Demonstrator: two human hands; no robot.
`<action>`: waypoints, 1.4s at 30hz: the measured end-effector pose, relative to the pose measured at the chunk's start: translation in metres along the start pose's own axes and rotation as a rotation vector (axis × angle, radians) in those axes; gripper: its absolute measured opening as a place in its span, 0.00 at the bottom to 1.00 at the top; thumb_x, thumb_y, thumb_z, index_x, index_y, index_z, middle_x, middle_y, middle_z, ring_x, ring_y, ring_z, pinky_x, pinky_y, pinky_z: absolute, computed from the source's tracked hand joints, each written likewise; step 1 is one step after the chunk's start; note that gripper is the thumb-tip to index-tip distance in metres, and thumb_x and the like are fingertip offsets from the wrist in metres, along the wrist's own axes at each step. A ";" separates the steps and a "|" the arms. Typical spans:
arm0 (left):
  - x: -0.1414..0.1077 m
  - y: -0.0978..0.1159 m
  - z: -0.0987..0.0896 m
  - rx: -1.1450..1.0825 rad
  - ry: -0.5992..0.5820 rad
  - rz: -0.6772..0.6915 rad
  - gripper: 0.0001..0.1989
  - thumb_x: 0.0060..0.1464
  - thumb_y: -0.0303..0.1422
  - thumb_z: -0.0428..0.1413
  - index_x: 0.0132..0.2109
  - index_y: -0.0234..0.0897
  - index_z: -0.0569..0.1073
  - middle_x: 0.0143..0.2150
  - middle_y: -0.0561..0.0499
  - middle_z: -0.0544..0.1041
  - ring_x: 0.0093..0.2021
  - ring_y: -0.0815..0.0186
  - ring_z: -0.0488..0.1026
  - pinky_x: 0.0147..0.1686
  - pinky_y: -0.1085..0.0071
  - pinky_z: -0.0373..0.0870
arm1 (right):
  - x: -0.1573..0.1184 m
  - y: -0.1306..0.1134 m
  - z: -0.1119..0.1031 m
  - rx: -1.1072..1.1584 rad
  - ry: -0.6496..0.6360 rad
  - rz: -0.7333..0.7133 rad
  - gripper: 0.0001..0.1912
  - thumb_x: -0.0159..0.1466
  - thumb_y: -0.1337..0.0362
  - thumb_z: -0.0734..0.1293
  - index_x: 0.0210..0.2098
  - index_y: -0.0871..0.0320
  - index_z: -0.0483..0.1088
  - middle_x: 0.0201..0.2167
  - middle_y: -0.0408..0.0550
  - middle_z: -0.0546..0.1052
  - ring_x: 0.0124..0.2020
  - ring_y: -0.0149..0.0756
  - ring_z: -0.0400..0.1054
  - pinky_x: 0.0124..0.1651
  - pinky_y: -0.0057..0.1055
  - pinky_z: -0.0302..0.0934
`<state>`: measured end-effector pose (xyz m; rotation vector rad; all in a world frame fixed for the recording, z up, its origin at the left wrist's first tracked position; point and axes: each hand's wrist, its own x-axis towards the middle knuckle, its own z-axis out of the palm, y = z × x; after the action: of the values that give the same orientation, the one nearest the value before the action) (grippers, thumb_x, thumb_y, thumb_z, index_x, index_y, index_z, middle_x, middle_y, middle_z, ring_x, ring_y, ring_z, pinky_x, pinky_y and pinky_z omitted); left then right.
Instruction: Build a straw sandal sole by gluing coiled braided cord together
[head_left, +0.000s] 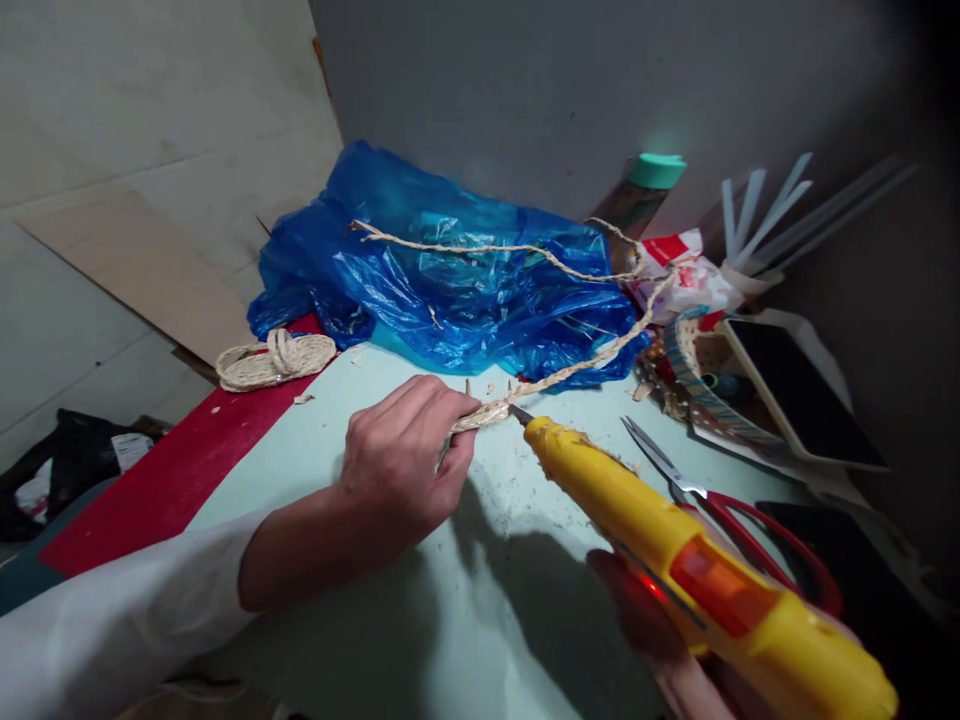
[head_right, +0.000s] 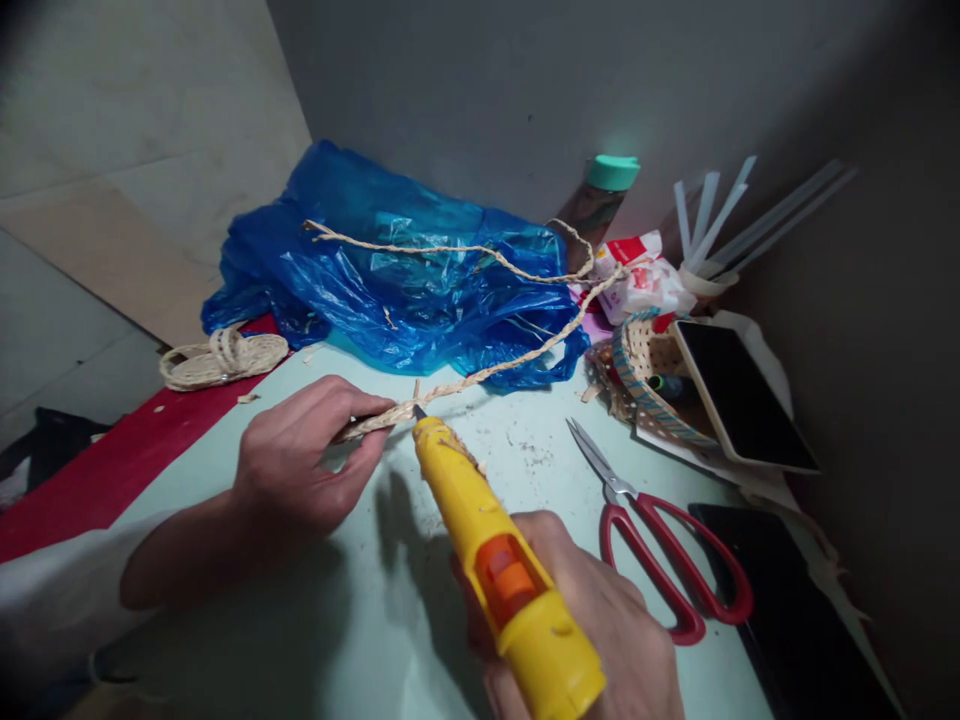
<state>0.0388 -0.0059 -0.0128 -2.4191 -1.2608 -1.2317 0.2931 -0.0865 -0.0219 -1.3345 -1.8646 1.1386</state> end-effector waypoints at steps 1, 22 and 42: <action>0.000 0.000 0.000 -0.004 0.000 0.000 0.07 0.52 0.22 0.55 0.38 0.31 0.76 0.31 0.46 0.79 0.30 0.63 0.75 0.28 0.68 0.70 | 0.002 -0.003 0.001 -0.015 0.038 -0.008 0.12 0.65 0.49 0.60 0.40 0.37 0.75 0.29 0.51 0.75 0.25 0.50 0.69 0.24 0.46 0.64; 0.028 -0.030 -0.004 -1.280 -0.252 -1.064 0.10 0.51 0.32 0.66 0.34 0.34 0.73 0.28 0.54 0.73 0.25 0.73 0.71 0.25 0.79 0.66 | 0.048 -0.001 0.002 1.041 -0.118 0.375 0.23 0.64 0.45 0.66 0.35 0.62 0.75 0.29 0.54 0.78 0.18 0.26 0.65 0.20 0.20 0.55; 0.034 0.002 -0.029 -1.394 -0.415 -1.062 0.06 0.55 0.31 0.64 0.34 0.34 0.75 0.30 0.55 0.74 0.25 0.76 0.72 0.25 0.83 0.70 | 0.034 0.010 -0.038 -0.209 -0.260 0.344 0.30 0.64 0.39 0.64 0.21 0.59 0.71 0.18 0.47 0.70 0.17 0.28 0.58 0.19 0.25 0.45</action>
<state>0.0334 0.0008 0.0310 -2.8446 -2.6576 -2.6609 0.3172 -0.0410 -0.0141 -1.7477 -2.0345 1.3726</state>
